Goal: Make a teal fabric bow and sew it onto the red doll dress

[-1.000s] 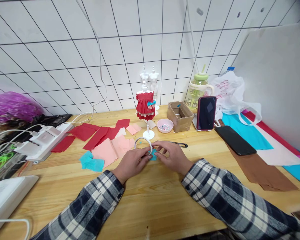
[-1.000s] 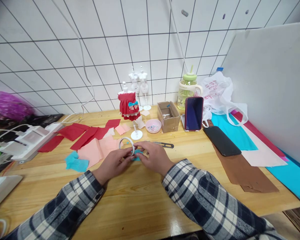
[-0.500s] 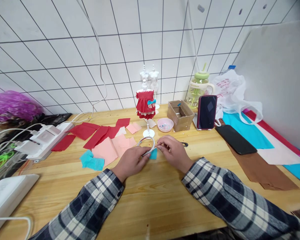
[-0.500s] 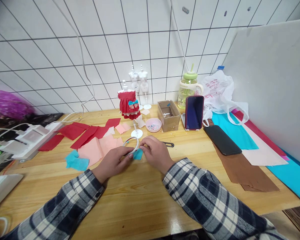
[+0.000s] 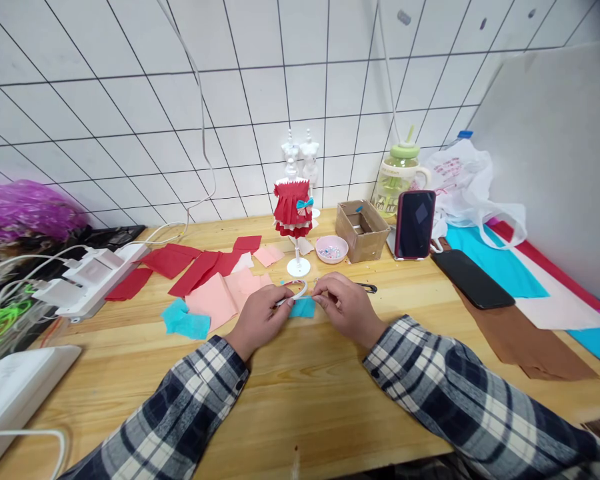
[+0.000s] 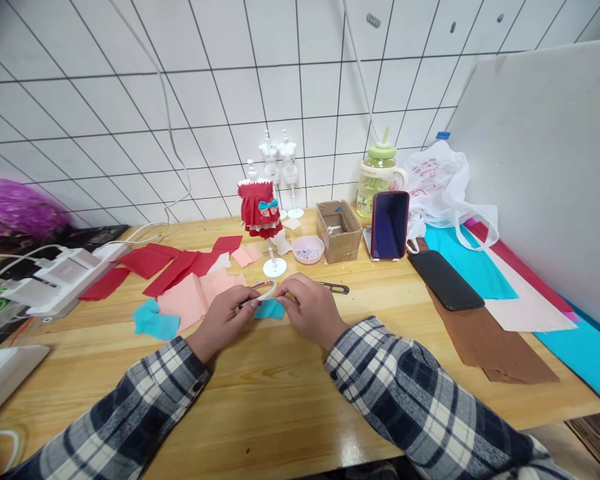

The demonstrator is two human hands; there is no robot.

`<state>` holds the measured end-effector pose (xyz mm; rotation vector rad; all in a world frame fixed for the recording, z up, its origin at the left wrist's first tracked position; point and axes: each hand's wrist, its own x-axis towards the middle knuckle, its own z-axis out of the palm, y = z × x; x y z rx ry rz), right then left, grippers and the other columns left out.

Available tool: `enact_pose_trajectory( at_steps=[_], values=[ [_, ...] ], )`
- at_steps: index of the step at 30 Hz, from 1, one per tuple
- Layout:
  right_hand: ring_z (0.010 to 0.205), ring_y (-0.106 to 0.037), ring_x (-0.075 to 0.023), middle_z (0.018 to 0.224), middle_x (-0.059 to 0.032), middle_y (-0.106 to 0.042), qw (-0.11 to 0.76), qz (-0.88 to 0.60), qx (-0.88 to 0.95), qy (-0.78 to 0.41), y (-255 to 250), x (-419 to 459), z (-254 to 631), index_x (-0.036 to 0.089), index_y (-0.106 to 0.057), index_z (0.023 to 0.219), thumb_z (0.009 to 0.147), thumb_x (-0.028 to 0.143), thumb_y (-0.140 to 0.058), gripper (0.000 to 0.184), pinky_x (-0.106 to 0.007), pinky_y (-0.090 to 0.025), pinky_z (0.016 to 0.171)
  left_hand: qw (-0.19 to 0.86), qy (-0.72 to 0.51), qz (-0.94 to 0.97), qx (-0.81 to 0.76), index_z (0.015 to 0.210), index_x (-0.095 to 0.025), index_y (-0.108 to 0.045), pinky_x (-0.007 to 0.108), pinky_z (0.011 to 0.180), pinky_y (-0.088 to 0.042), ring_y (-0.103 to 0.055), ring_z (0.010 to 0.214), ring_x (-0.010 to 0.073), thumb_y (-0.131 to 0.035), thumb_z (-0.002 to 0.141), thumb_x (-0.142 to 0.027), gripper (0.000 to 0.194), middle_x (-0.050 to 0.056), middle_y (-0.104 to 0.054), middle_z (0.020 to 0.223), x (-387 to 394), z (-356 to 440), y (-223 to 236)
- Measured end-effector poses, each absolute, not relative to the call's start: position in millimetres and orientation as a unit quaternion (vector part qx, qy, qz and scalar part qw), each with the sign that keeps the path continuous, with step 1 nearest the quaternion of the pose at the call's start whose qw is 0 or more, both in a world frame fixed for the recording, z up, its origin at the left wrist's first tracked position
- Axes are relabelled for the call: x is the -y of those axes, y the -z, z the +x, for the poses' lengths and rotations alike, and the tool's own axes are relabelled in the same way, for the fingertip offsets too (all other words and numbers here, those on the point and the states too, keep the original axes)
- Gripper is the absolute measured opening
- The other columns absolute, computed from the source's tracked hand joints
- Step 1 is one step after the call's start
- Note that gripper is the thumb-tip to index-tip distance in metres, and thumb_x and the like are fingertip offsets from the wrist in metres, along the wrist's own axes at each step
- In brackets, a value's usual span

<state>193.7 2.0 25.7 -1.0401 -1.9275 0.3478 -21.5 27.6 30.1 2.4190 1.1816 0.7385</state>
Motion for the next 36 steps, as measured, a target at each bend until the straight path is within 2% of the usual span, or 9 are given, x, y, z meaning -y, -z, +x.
enact_pose_trajectory(
  at_steps=[9, 14, 19, 21, 23, 27, 30, 33, 36],
  values=[
    [0.09, -0.06, -0.0184, 0.091, -0.0068, -0.065, 0.451, -0.376, 0.802, -0.108, -25, 5, 187, 0.021, -0.059, 0.088, 0.093, 0.023, -0.049, 0.011, -0.031, -0.049, 0.08, 0.304, -0.346, 0.758, -0.461, 0.071, -0.017, -0.061, 0.026, 0.064, -0.042, -0.056, 0.066, 0.0166, -0.047, 0.085, -0.035, 0.027, 0.001, -0.06, 0.066, -24, -15, -35],
    [0.088, -0.06, -0.0176, 0.091, -0.0057, -0.065, 0.465, -0.356, 0.805, -0.097, -23, 4, 186, 0.021, -0.058, 0.088, 0.092, 0.019, -0.05, 0.009, -0.031, -0.049, 0.079, 0.314, -0.357, 0.746, -0.467, 0.068, -0.017, -0.06, 0.026, 0.064, -0.041, -0.055, 0.066, 0.016, -0.049, 0.082, -0.033, 0.024, 0.0, -0.06, 0.065, -21, -11, -36],
    [0.085, -0.058, -0.0176, 0.086, -0.0053, -0.061, 0.521, -0.335, 0.779, -0.096, -31, 9, 191, 0.02, -0.054, 0.086, 0.091, 0.016, -0.049, 0.008, -0.031, -0.048, 0.076, 0.24, -0.44, 0.666, -0.552, 0.066, -0.018, -0.055, 0.025, 0.058, -0.038, -0.051, 0.061, 0.0151, -0.044, 0.083, -0.031, 0.024, -0.002, -0.054, 0.059, -41, -35, -31],
    [0.083, -0.056, -0.0173, 0.085, -0.005, -0.06, 0.518, -0.347, 0.773, -0.117, -32, 9, 194, 0.02, -0.054, 0.086, 0.09, 0.017, -0.049, 0.007, -0.031, -0.046, 0.074, 0.165, -0.448, 0.651, -0.59, 0.074, -0.018, -0.061, 0.027, 0.061, -0.04, -0.054, 0.066, 0.0167, -0.045, 0.084, -0.033, 0.024, 0.0, -0.06, 0.066, -51, -47, -30],
    [0.078, -0.055, -0.0164, 0.086, -0.0048, -0.06, 0.502, -0.379, 0.76, -0.162, -31, 8, 195, 0.02, -0.054, 0.086, 0.091, 0.02, -0.05, 0.006, -0.029, -0.045, 0.068, 0.08, -0.386, 0.705, -0.589, 0.087, -0.018, -0.067, 0.03, 0.068, -0.042, -0.058, 0.076, 0.0201, -0.047, 0.086, -0.035, 0.026, 0.004, -0.068, 0.08, -57, -52, -29],
    [0.072, -0.053, -0.0145, 0.085, -0.0035, -0.058, 0.487, -0.439, 0.715, -0.244, -23, 0, 195, 0.02, -0.055, 0.084, 0.09, 0.024, -0.052, 0.008, -0.026, -0.041, 0.061, -0.019, -0.194, 0.827, -0.528, 0.08, -0.019, -0.07, 0.036, 0.077, -0.042, -0.058, 0.081, 0.0248, -0.048, 0.089, -0.035, 0.028, 0.009, -0.067, 0.079, -55, -42, -28],
    [0.068, -0.05, -0.0133, 0.081, -0.002, -0.056, 0.466, -0.456, 0.708, -0.272, -20, -4, 195, 0.019, -0.056, 0.082, 0.087, 0.023, -0.054, 0.006, -0.025, -0.039, 0.06, -0.058, -0.168, 0.831, -0.527, 0.091, -0.016, -0.071, 0.041, 0.083, -0.042, -0.057, 0.088, 0.0283, -0.051, 0.089, -0.04, 0.031, 0.012, -0.067, 0.087, -50, -34, -29],
    [0.065, -0.048, -0.0128, 0.076, -0.0008, -0.054, 0.446, -0.464, 0.704, -0.301, -21, -5, 194, 0.018, -0.057, 0.08, 0.085, 0.023, -0.055, 0.007, -0.025, -0.037, 0.059, -0.082, -0.216, 0.809, -0.54, 0.107, -0.015, -0.068, 0.046, 0.09, -0.039, -0.052, 0.101, 0.0321, -0.054, 0.088, -0.047, 0.04, 0.015, -0.063, 0.103, -44, -32, -33],
    [0.062, -0.045, -0.0122, 0.073, 0.0001, -0.052, 0.437, -0.475, 0.693, -0.321, -22, -6, 193, 0.018, -0.057, 0.08, 0.083, 0.025, -0.055, 0.007, -0.025, -0.036, 0.057, 0.016, -0.268, 0.83, -0.49, 0.101, -0.02, -0.07, 0.044, 0.092, -0.037, -0.051, 0.103, 0.0274, -0.042, 0.094, -0.046, 0.038, 0.01, -0.062, 0.104, -37, -28, -35]
  ],
)
